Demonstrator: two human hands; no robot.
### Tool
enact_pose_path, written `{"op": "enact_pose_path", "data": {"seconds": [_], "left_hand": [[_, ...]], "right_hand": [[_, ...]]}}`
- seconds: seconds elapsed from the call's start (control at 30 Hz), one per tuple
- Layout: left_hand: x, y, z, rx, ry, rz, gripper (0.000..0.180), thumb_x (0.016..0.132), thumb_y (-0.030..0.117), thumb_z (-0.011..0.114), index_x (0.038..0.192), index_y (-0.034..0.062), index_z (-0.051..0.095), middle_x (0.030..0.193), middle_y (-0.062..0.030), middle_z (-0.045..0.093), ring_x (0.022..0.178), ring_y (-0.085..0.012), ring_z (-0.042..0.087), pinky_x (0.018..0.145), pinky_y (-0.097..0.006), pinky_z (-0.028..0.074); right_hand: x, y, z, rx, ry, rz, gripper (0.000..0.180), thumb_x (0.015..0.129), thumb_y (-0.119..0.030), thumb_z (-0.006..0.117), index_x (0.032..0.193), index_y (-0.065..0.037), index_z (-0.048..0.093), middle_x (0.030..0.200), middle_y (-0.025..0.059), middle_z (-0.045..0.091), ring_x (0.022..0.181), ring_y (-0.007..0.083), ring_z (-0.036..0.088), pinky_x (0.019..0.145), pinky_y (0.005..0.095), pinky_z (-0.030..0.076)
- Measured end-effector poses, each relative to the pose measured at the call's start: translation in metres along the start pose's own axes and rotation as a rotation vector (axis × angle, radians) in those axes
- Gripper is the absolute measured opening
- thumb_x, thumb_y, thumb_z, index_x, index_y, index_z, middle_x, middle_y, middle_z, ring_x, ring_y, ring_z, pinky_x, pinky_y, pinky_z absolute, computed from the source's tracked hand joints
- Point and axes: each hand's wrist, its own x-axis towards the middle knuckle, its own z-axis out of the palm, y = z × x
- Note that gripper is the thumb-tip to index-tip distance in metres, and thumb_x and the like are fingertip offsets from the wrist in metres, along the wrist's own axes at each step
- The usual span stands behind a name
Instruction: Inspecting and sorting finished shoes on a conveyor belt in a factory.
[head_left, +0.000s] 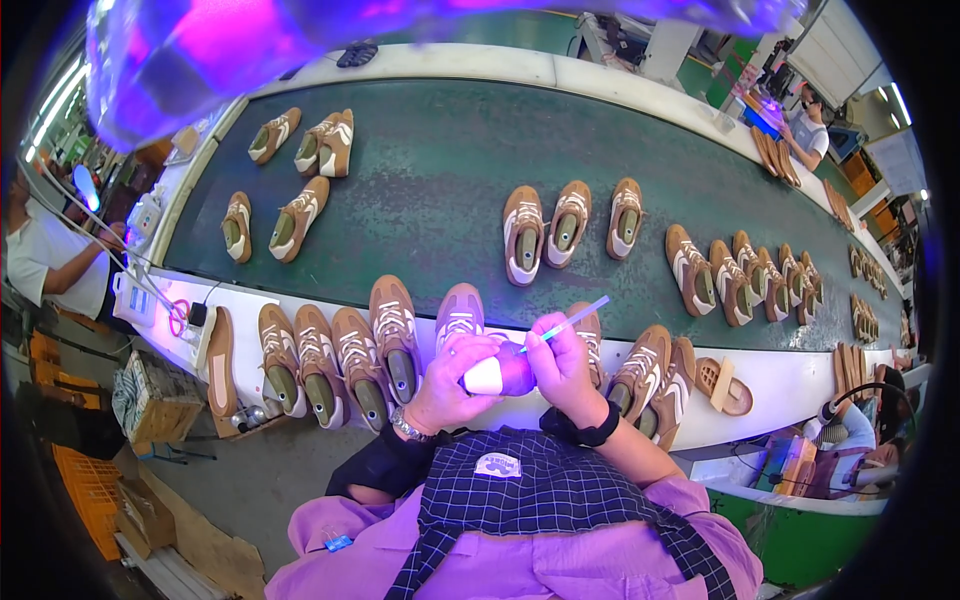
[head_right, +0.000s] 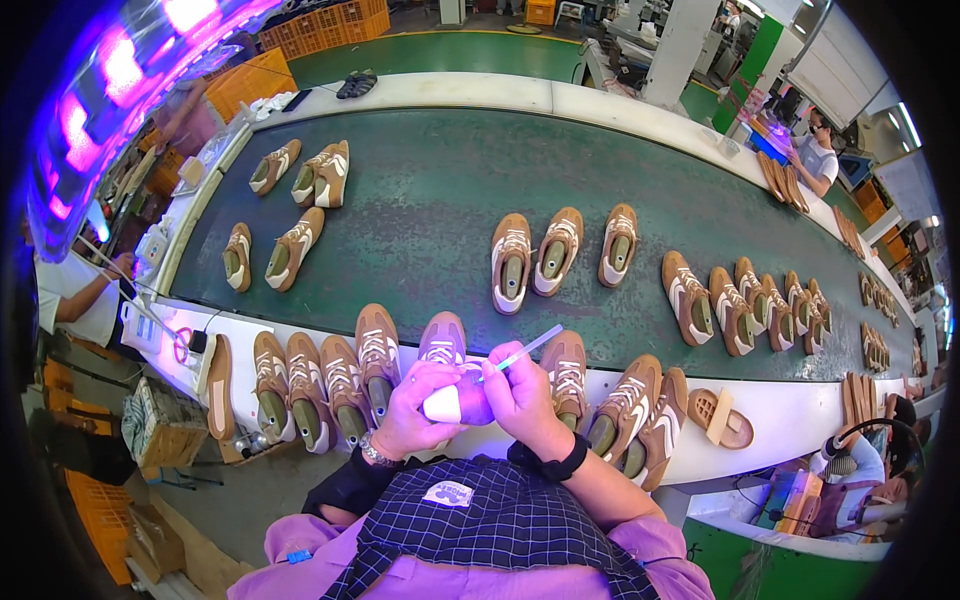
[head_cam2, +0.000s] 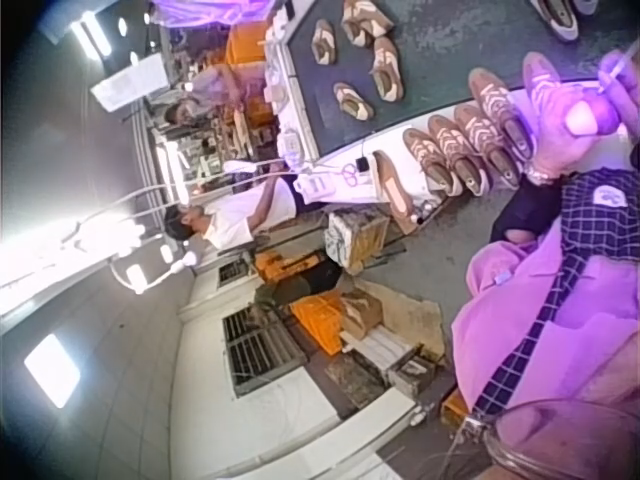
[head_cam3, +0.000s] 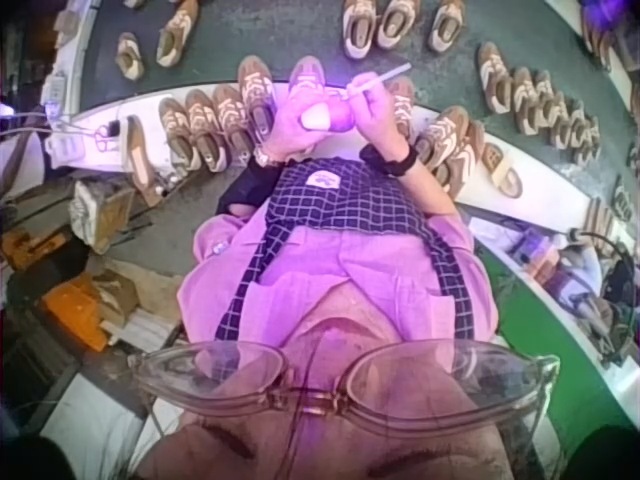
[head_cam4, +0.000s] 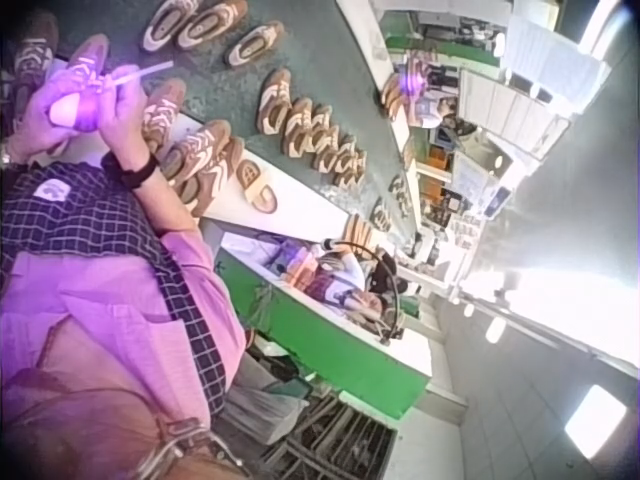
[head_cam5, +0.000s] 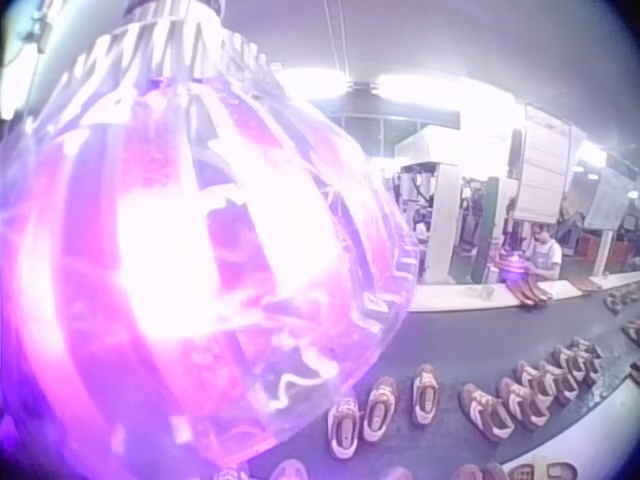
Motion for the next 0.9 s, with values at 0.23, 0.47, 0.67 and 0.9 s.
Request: {"op": "enact_pose_path", "data": {"seconds": [0.23, 0.47, 0.67, 0.9], "left_hand": [[0.0009, 0.0009, -0.0003, -0.007, -0.005, -0.009, 0.056, 0.053, 0.009, 0.077, 0.106, 0.0042, 0.057, 0.109, -0.0125, 0.060, 0.099, -0.0290, 0.057, 0.090, -0.039, 0.044], [0.0032, -0.0006, -0.0009, -0.015, -0.005, 0.006, 0.057, 0.053, 0.008, 0.077, 0.106, 0.0036, 0.057, 0.108, -0.0126, 0.060, 0.099, -0.0294, 0.057, 0.089, -0.040, 0.044], [0.0045, -0.0038, -0.0018, -0.012, -0.006, 0.003, 0.058, 0.053, 0.009, 0.078, 0.106, 0.0033, 0.057, 0.108, -0.0128, 0.059, 0.100, -0.0298, 0.056, 0.089, -0.040, 0.043], [0.0047, -0.0055, -0.0018, -0.021, -0.007, 0.000, 0.058, 0.053, 0.009, 0.078, 0.106, 0.0030, 0.057, 0.108, -0.0133, 0.059, 0.100, -0.0302, 0.056, 0.090, -0.040, 0.043]], "right_hand": [[0.0011, -0.0028, 0.0010, 0.025, 0.021, 0.008, 0.005, 0.088, -0.009, 0.054, 0.089, -0.004, 0.050, 0.064, 0.0000, 0.053, 0.057, 0.0057, 0.050, 0.050, 0.0233, 0.040], [0.0008, 0.0002, 0.0005, 0.011, 0.032, -0.019, 0.005, 0.087, -0.008, 0.054, 0.088, -0.004, 0.051, 0.066, 0.0008, 0.052, 0.058, 0.0059, 0.049, 0.050, 0.0237, 0.040], [-0.0008, -0.0028, 0.0006, 0.038, 0.032, 0.016, 0.005, 0.086, -0.007, 0.055, 0.085, -0.004, 0.052, 0.066, 0.0005, 0.052, 0.058, 0.0056, 0.048, 0.050, 0.0233, 0.039], [-0.0002, -0.0022, 0.0020, 0.048, 0.055, -0.009, 0.004, 0.087, -0.007, 0.055, 0.086, -0.004, 0.052, 0.065, -0.0002, 0.051, 0.057, 0.0051, 0.047, 0.050, 0.0232, 0.039]]}}
